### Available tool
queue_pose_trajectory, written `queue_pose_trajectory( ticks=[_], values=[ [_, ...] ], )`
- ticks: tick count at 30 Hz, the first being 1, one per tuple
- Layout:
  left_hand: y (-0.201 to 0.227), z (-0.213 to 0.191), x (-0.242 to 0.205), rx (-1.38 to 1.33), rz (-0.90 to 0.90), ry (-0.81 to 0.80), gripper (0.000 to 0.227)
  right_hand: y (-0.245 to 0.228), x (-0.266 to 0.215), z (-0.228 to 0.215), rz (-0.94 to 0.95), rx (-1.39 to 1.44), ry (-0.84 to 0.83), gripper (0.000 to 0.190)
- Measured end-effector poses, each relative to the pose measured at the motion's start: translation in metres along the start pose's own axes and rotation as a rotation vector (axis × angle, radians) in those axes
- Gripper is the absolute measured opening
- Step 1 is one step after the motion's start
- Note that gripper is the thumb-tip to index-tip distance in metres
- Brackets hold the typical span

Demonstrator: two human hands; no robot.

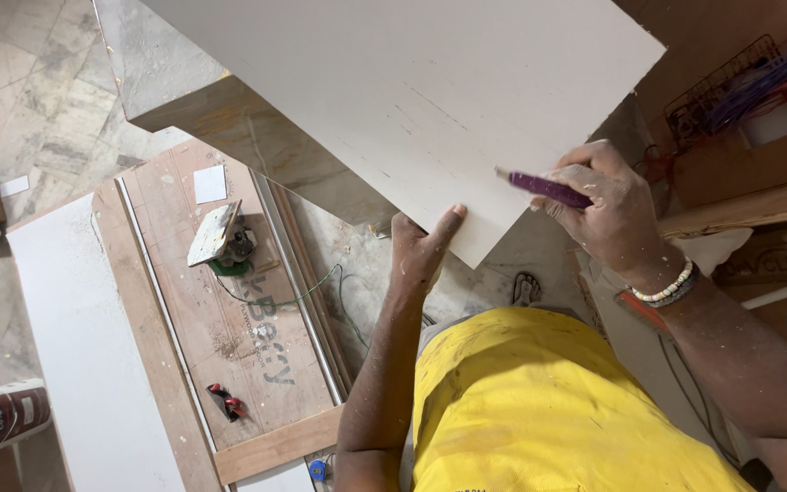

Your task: The person applies a white laminate sheet to a wooden panel, trims the edges with a utility knife, and prepares further pieces for the furniture assembly.

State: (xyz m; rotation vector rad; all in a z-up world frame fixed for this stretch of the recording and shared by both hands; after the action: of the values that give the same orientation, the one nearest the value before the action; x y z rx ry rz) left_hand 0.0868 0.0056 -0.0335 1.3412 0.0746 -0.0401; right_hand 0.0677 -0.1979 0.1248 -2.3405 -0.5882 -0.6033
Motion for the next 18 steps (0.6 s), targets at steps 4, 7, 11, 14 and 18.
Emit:
queue_pose_trajectory(
  ticks=[4, 7, 11, 14, 18],
  values=[
    [-0.029, -0.011, -0.017, -0.163, -0.119, 0.166, 0.051, 0.018, -0.006, 0.021, 0.121, -0.036, -0.188, 0.035],
    [-0.032, 0.009, -0.053, -0.659, -0.008, 0.235, 0.058, 0.015, -0.007, 0.037, 0.165, -0.029, -0.255, 0.032],
    [-0.044, 0.04, -0.051, -0.443, 0.045, 0.151, 0.054, -0.018, -0.002, 0.052, 0.105, -0.001, -0.315, 0.031],
    [-0.062, 0.02, -0.022, -0.241, 0.01, 0.298, 0.053, -0.026, 0.006, 0.055, 0.168, 0.025, -0.341, 0.035],
    [-0.045, 0.008, -0.011, -0.073, 0.206, 0.376, 0.049, 0.01, 0.001, 0.062, 0.494, 0.205, -0.462, 0.029]
  ],
)
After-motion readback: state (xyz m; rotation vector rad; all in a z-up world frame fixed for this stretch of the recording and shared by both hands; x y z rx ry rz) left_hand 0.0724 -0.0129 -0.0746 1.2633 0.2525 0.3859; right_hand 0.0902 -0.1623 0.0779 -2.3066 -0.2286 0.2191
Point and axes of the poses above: each hand's wrist, its own x-axis towards the middle knuckle, its own z-axis out of the palm, y = z × x, the point moved 10 cm from there along x, towards the middle knuckle, and after that the axes turned 4 degrees about y, right-handed, at the moved point
